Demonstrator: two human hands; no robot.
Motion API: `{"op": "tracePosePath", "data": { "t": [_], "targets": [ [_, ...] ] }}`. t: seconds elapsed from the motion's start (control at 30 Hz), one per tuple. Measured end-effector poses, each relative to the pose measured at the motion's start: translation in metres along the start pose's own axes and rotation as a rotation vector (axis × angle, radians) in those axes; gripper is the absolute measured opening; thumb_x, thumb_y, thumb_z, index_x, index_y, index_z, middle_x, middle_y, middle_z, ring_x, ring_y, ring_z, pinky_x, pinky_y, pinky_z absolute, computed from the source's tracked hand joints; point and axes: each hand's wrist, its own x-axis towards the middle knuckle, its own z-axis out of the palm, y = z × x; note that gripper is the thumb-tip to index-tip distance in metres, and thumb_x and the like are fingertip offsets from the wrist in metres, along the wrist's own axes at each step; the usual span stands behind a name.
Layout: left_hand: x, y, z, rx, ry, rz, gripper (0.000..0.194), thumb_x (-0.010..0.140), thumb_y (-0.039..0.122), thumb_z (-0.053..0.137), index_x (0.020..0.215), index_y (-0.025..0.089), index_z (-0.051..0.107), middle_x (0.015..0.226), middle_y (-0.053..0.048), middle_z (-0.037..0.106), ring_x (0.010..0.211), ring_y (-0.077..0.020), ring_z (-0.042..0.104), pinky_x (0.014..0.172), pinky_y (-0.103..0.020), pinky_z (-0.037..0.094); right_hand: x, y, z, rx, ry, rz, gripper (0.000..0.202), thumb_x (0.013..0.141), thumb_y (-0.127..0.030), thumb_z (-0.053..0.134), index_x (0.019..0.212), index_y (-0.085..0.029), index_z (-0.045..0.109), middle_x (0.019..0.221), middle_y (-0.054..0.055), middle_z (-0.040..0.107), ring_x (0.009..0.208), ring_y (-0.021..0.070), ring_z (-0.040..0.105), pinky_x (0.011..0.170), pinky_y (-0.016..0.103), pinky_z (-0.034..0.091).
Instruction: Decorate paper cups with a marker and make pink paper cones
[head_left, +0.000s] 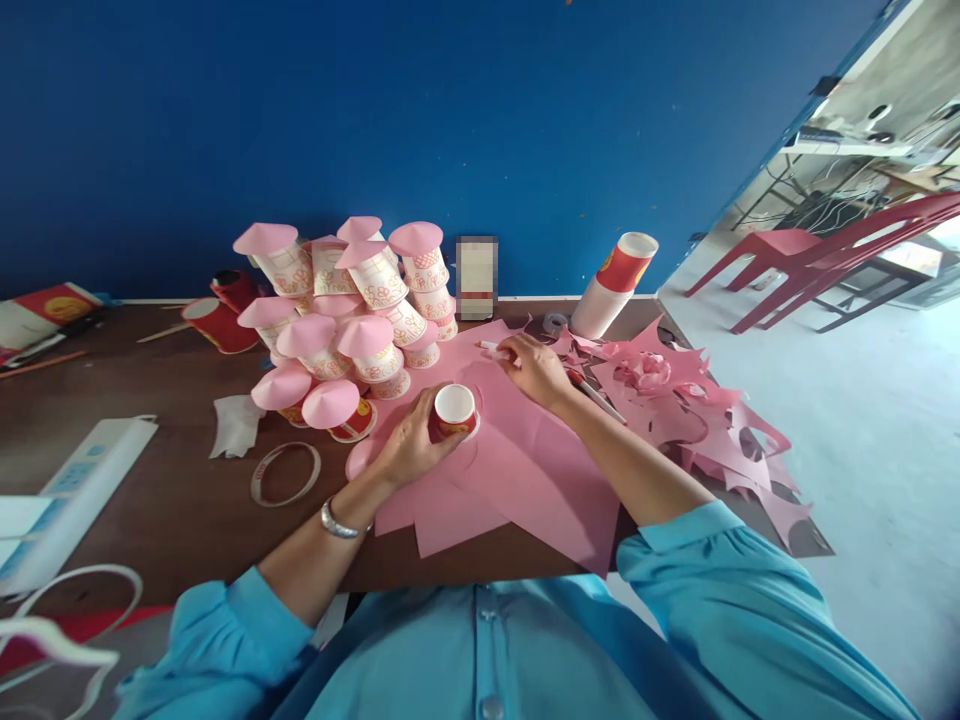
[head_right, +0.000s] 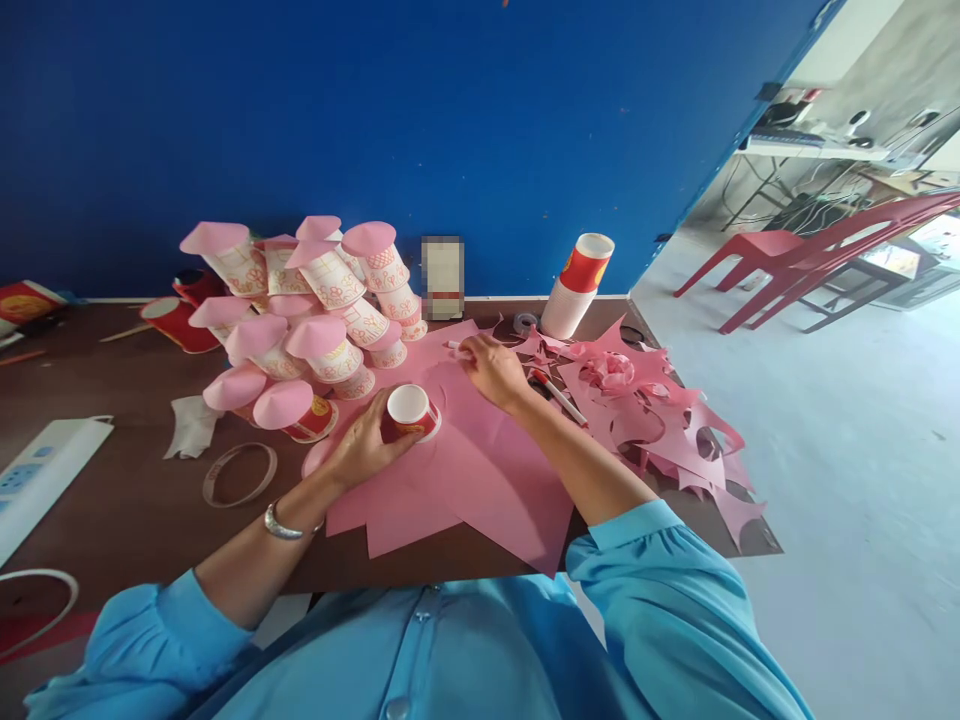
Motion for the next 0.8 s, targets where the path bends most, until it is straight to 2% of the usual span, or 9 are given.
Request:
{"op": "tracePosePath", "data": {
  "t": [0.1, 0.23, 0.37, 0.47, 0.53, 0.63, 0.7, 0.8],
  "targets": [
    [-0.001, -0.005, 0.002, 0.038, 0.038, 0.037, 0.071, 0.089, 0.042, 0.073, 0.151, 0.023, 0.046, 0.145, -0.018, 0.065, 0.137, -0.0362, 0.064, 0.112, -0.052, 0.059, -0.002, 0.019, -0.005, -0.021, 0.049, 0.069, 0.023, 0.098, -0.022, 0.059, 0.115, -0.022, 0.073, 0.111, 0.010, 0.075, 0.094, 0.0260, 0.071, 0.083, 0.037, 0.056],
    [-0.002, 0.001, -0.003, 0.114, 0.114, 0.133, 0.085, 0.092, 0.036, 0.071, 0.164, 0.021, 0.028, 0.157, -0.021, 0.054, 0.147, -0.0365, 0.055, 0.121, -0.057, 0.050, -0.005, 0.023, 0.003, -0.042, 0.044, 0.062, 0.021, 0.098, -0.025, 0.063, 0.115, -0.025, 0.075, 0.115, 0.010, 0.075, 0.104, 0.0286, 0.068, 0.083, 0.036, 0.054],
    [-0.005, 0.018, -0.012, 0.205, 0.294, 0.273, 0.078, 0.093, 0.030, 0.071, 0.161, 0.023, 0.035, 0.147, -0.019, 0.061, 0.139, -0.0361, 0.060, 0.115, -0.059, 0.053, -0.006, 0.016, 0.011, -0.039, 0.015, 0.035, 0.022, 0.103, -0.029, 0.059, 0.111, -0.025, 0.079, 0.107, 0.013, 0.075, 0.104, 0.0304, 0.065, 0.086, 0.038, 0.051],
    [-0.012, 0.029, -0.016, 0.242, 0.323, 0.363, 0.068, 0.091, 0.024, 0.070, 0.155, 0.029, 0.045, 0.130, -0.014, 0.071, 0.121, -0.0329, 0.071, 0.102, -0.055, 0.062, -0.006, 0.016, 0.010, -0.002, 0.016, 0.043, 0.022, 0.103, -0.027, 0.058, 0.109, -0.025, 0.080, 0.100, 0.013, 0.075, 0.100, 0.0305, 0.066, 0.088, 0.039, 0.052],
    [-0.017, 0.035, -0.015, 0.187, 0.262, 0.432, 0.058, 0.092, 0.019, 0.069, 0.146, 0.034, 0.055, 0.116, -0.009, 0.077, 0.105, -0.0281, 0.077, 0.090, -0.047, 0.067, -0.006, 0.017, 0.007, 0.045, 0.036, 0.062, 0.019, 0.101, -0.027, 0.061, 0.107, -0.025, 0.079, 0.101, 0.012, 0.076, 0.101, 0.0302, 0.067, 0.088, 0.039, 0.053],
    [-0.022, 0.041, -0.011, 0.037, 0.044, 0.430, 0.038, 0.094, 0.018, 0.065, 0.126, 0.038, 0.068, 0.101, -0.001, 0.081, 0.088, -0.0215, 0.079, 0.078, -0.038, 0.069, -0.008, 0.016, -0.001, 0.134, 0.082, 0.101, 0.019, 0.101, -0.034, 0.062, 0.111, -0.026, 0.077, 0.102, 0.008, 0.078, 0.093, 0.0269, 0.070, 0.081, 0.037, 0.056],
    [-0.024, 0.044, -0.009, -0.084, -0.113, 0.299, 0.028, 0.097, 0.025, 0.064, 0.120, 0.038, 0.071, 0.099, -0.001, 0.081, 0.081, -0.0199, 0.079, 0.075, -0.037, 0.069, -0.012, 0.008, -0.007, 0.331, 0.114, 0.127, 0.025, 0.101, -0.044, 0.062, 0.114, -0.026, 0.074, 0.096, 0.005, 0.077, 0.082, 0.0228, 0.070, 0.074, 0.035, 0.057],
    [-0.022, 0.048, -0.007, -0.337, -0.250, 0.016, 0.034, 0.100, 0.037, 0.063, 0.134, 0.036, 0.066, 0.121, -0.006, 0.080, 0.084, -0.0203, 0.080, 0.076, -0.038, 0.070, -0.025, -0.021, -0.013, 0.989, 0.097, 0.157, 0.034, 0.089, -0.056, 0.079, 0.109, -0.028, 0.074, 0.091, 0.002, 0.074, 0.072, 0.0181, 0.065, 0.069, 0.033, 0.057]
  ]
}}
